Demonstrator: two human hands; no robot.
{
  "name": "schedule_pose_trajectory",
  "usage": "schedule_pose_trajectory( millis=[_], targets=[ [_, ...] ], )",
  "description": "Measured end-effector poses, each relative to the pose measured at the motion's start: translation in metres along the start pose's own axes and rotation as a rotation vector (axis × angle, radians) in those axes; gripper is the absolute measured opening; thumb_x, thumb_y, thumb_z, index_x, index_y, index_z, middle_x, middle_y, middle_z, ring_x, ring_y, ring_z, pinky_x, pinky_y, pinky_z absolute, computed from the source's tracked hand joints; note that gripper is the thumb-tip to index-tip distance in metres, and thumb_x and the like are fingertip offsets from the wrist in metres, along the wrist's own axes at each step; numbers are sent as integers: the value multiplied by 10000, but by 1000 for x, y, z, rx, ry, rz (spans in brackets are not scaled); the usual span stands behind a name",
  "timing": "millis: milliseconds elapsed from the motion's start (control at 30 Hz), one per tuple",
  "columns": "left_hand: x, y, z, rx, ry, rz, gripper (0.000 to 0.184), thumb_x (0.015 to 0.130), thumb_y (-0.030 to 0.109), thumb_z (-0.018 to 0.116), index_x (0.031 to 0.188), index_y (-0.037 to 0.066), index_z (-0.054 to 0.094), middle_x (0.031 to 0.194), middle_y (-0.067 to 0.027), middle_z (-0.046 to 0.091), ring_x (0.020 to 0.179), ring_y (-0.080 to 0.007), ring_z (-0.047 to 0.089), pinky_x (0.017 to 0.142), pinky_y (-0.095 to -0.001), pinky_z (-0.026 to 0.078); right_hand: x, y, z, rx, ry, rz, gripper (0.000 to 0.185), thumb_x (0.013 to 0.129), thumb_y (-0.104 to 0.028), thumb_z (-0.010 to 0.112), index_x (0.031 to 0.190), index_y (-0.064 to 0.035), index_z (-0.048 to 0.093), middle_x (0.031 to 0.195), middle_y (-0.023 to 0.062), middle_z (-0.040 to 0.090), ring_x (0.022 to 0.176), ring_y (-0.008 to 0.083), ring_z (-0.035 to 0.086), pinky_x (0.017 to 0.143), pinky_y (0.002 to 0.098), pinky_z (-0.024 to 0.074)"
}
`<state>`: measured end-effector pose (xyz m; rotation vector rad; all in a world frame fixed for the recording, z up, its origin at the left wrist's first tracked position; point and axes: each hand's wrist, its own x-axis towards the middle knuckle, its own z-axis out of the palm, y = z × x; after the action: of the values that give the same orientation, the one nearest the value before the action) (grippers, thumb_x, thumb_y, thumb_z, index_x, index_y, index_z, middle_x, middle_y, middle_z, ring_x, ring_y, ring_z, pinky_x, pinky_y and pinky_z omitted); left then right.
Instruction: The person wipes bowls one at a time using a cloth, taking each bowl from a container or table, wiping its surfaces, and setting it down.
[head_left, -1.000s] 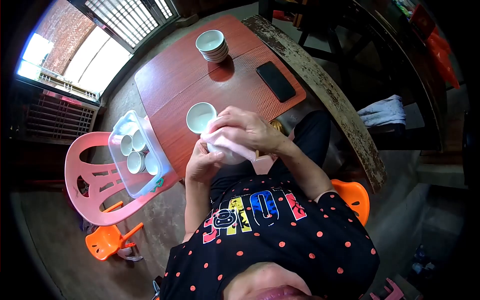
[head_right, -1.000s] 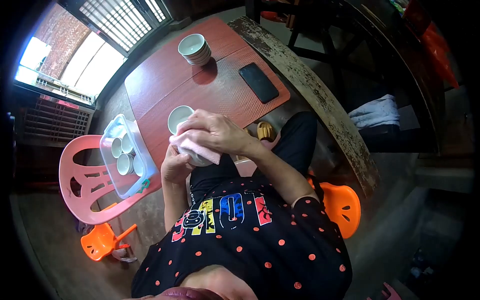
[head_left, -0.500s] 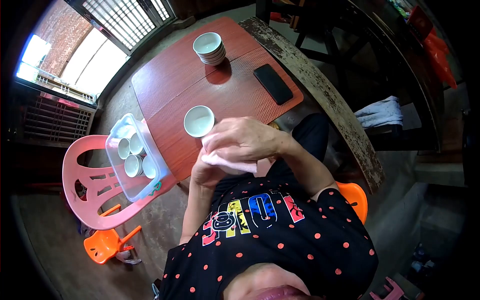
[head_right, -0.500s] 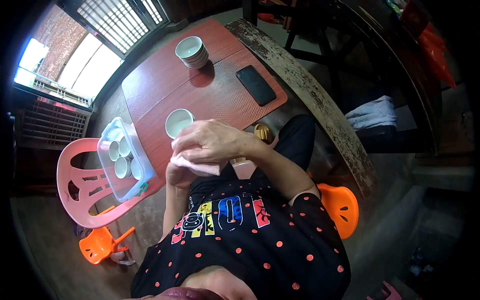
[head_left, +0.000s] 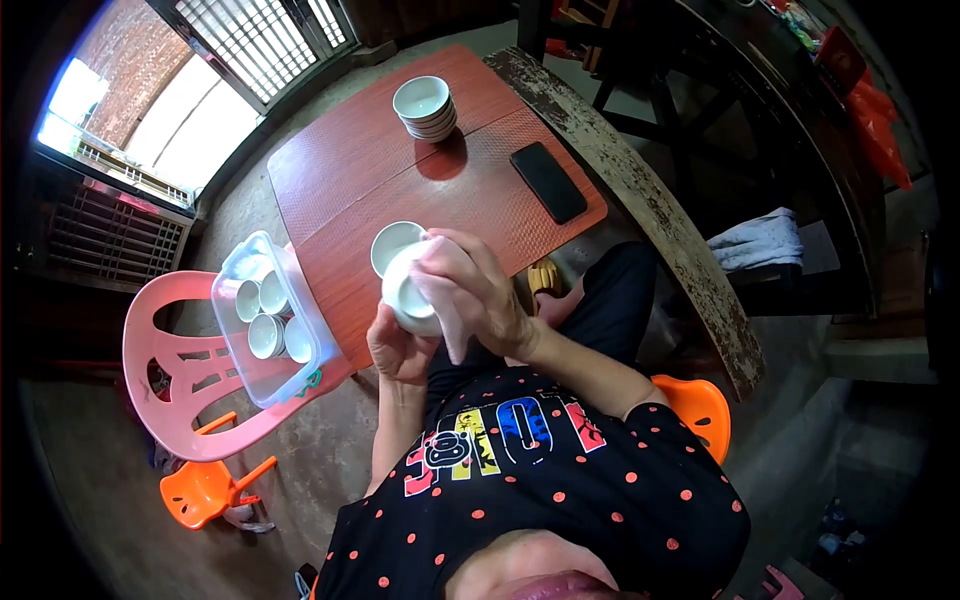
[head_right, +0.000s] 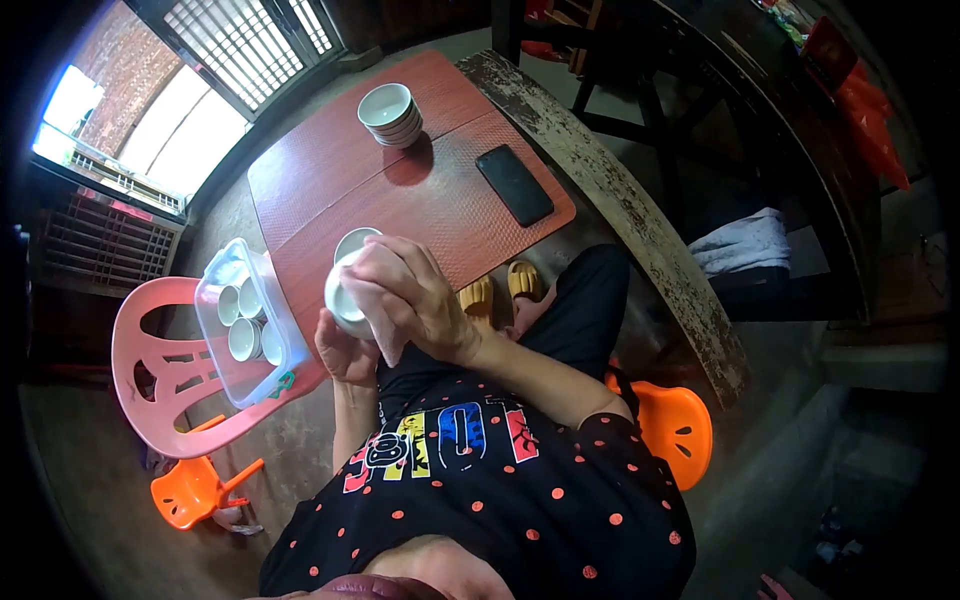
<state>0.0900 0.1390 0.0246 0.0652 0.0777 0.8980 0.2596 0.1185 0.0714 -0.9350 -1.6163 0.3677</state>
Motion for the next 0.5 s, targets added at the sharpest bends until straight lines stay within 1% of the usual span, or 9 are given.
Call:
schedule_pose_trajectory(
  millis=[100, 133, 200, 267, 300, 333, 400, 433, 500],
  targets=[
    [0, -9, 17, 247, -22, -56, 621, 745, 98, 717, 1279, -5, 417, 1184, -122, 560, 1100, -266, 563, 956, -428, 464, 34, -4, -25, 45, -380, 62, 301, 882, -230, 471, 1106, -88, 614, 1100, 100, 596, 1034, 278, 561, 890, 401, 437],
    [-1, -14, 17, 338, -39, -71, 652, 715, 84, 737, 1278, -2, 419, 1181, -116, 561, 1095, -260, 565, 954, -410, 465, 39, -2, -29, 74, -581, 153, 288, 874, -232, 480, 1073, -103, 643, 1081, 112, 605, 993, 297, 582, 866, 402, 455],
    [-5, -18, 23, 505, 2, -98, 687, 660, 38, 763, 1262, -9, 436, 1158, -106, 573, 1081, -240, 572, 929, -367, 468, 41, 0, -33, 161, -742, 275, 277, 867, -248, 496, 1028, -110, 674, 1052, 121, 622, 976, 297, 593, 849, 392, 469],
    [-7, -13, 23, 530, 24, -72, 602, 680, 27, 749, 1215, -32, 481, 1107, -114, 603, 1032, -234, 600, 914, -360, 475, 34, 1, -27, 311, -460, 358, 268, 871, -243, 496, 993, -105, 692, 1049, 117, 633, 986, 282, 598, 853, 371, 473],
    [-6, -16, 32, 550, 31, 5, 459, 701, 28, 737, 1117, -49, 559, 1030, -121, 641, 942, -212, 634, 873, -338, 495, 22, 14, -18, 263, -278, 181, 260, 876, -222, 511, 985, -66, 688, 1087, 129, 626, 1031, 282, 589, 876, 349, 462],
    [-3, -18, 32, 608, 29, 51, 419, 706, 32, 738, 1085, -49, 578, 1012, -116, 648, 919, -198, 636, 857, -328, 498, 7, 26, -9, 250, -124, 3, 364, 889, -228, 521, 1192, -28, 553, 1143, 192, 590, 1083, 298, 567, 926, 358, 445],
    [0, -19, 31, 725, 31, 145, 341, 717, 40, 740, 1022, -49, 615, 975, -107, 662, 872, -171, 641, 824, -309, 503, -10, 18, 8, 79, 156, -11, 457, 890, -247, 536, 1293, -48, 450, 1243, 220, 526, 1162, 347, 511, 973, 415, 415],
    [0, -17, 30, 871, 42, 112, 328, 717, 58, 755, 998, -53, 628, 966, -90, 665, 854, -139, 629, 798, -279, 497, -31, 25, 19, 228, 194, 265, 553, 869, -288, 573, 1332, -42, 398, 1301, 222, 481, 1197, 349, 485, 996, 433, 392],
    [0, -12, 31, 965, 23, -2, 336, 722, 46, 752, 1020, -44, 626, 964, -74, 662, 855, -127, 622, 798, -271, 491, -18, 28, 3, 375, 44, 168, 541, 866, -288, 578, 1319, -35, 425, 1307, 206, 484, 1201, 330, 485, 999, 421, 392]
  ],
)
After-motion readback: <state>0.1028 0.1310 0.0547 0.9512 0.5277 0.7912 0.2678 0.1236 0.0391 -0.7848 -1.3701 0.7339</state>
